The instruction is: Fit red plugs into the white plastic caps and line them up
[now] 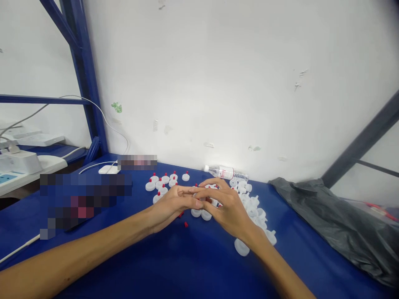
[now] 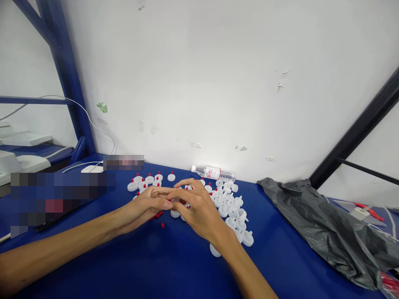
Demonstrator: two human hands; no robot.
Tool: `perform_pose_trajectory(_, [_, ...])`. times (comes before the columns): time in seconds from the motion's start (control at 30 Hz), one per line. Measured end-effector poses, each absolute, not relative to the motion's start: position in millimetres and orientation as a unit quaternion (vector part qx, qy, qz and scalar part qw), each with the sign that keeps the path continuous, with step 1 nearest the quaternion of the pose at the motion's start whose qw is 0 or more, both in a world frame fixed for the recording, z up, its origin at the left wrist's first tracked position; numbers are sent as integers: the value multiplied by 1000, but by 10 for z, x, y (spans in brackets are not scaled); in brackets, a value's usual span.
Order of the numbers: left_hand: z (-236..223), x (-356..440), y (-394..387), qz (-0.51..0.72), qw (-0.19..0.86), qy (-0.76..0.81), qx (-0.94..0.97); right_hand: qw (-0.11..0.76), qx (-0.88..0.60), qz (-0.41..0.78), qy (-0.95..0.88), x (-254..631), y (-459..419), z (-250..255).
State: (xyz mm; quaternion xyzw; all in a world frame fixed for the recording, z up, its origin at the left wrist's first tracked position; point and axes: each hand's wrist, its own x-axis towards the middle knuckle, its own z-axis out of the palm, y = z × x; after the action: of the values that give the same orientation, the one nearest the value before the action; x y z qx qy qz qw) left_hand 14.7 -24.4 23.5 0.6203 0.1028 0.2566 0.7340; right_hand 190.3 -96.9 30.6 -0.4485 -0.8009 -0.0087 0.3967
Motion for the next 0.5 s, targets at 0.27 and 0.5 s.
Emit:
perform_pose_trajectory(0.27, [211,151,-231,257,657,124,697,396,-467,7,-791,1925,-992,381])
perform_pose_trajectory(0.5, [207,51,-190,260,83,156,949,338,-635,-25,-694,2286,-1106,782])
